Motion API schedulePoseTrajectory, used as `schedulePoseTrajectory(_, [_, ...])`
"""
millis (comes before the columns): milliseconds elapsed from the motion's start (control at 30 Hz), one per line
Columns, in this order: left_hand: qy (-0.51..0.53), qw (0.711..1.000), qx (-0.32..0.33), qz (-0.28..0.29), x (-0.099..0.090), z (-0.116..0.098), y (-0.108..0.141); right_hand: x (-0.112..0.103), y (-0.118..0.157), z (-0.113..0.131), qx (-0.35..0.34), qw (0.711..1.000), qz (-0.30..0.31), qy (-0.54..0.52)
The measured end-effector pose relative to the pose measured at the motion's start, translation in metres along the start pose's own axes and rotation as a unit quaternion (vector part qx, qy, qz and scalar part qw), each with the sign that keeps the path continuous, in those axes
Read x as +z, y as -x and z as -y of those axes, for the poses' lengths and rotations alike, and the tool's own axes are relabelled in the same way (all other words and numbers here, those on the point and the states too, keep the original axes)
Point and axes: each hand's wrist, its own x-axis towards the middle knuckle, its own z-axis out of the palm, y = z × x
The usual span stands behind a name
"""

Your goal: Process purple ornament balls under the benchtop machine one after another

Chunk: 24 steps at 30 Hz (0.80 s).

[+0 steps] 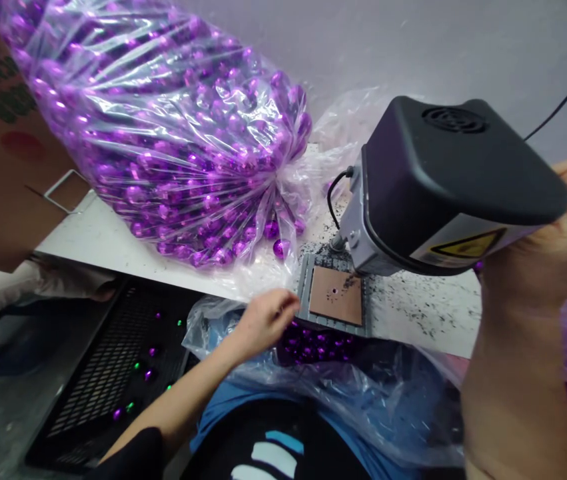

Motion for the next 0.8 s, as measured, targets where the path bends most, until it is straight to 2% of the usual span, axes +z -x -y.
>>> schedulePoseTrajectory(67, [-0.042, 0.989, -0.024, -0.137, -0.015, 0.017, -0.037, 0.0, 0.0, 0.0, -0.002, 1.0, -0.008, -0.001])
schedulePoseTrajectory(100, [-0.07, 0.983, -0.035, -0.167, -0.018, 0.028, -0.055, 0.0, 0.0, -0.001, -0.002, 1.0, -0.007, -0.001])
schedulePoseTrajectory(133, [-0.101, 0.979, -0.041, -0.172, -0.017, 0.04, -0.071, 0.0, 0.0, -0.003, 0.001, 1.0, -0.003, -0.001])
schedulePoseTrajectory(200, [-0.147, 0.978, -0.041, -0.144, -0.011, 0.059, -0.096, -0.001, 0.0, -0.006, 0.003, 1.0, 0.002, 0.001])
schedulePoseTrajectory(267, [-0.163, 0.978, -0.043, -0.121, -0.002, 0.068, -0.108, -0.002, 0.0, -0.009, 0.001, 1.0, 0.002, 0.009])
schedulePoseTrajectory(333, [-0.132, 0.981, -0.054, -0.133, 0.002, 0.068, -0.107, -0.003, 0.001, -0.011, 0.0, 1.0, 0.003, 0.02])
schedulePoseTrajectory(400, [-0.039, 0.982, -0.077, -0.167, -0.002, 0.062, -0.097, -0.003, 0.001, -0.011, 0.006, 1.0, 0.011, 0.024])
schedulePoseTrajectory(467, [0.135, 0.965, -0.121, -0.19, -0.015, 0.054, -0.082, -0.004, 0.001, -0.009, 0.007, 1.0, 0.018, 0.016])
schedulePoseTrajectory(500, [0.238, 0.942, -0.146, -0.185, -0.022, 0.049, -0.074, -0.004, 0.001, -0.009, 0.003, 1.0, 0.02, 0.013])
schedulePoseTrajectory(567, [0.42, 0.878, -0.182, -0.141, -0.038, 0.038, -0.059, -0.004, 0.0, -0.008, -0.008, 1.0, 0.022, 0.014])
schedulePoseTrajectory(633, [0.519, 0.829, -0.19, -0.084, -0.048, 0.027, -0.047, -0.003, 0.0, -0.008, -0.018, 0.999, 0.018, 0.022])
schedulePoseTrajectory(700, [0.55, 0.813, -0.187, -0.045, -0.049, 0.015, -0.039, -0.002, -0.001, -0.007, -0.019, 0.999, 0.012, 0.026])
schedulePoseTrajectory(800, [0.539, 0.82, -0.19, -0.01, -0.035, 0.002, -0.034, -0.003, -0.001, -0.002, -0.007, 1.0, 0.012, 0.02])
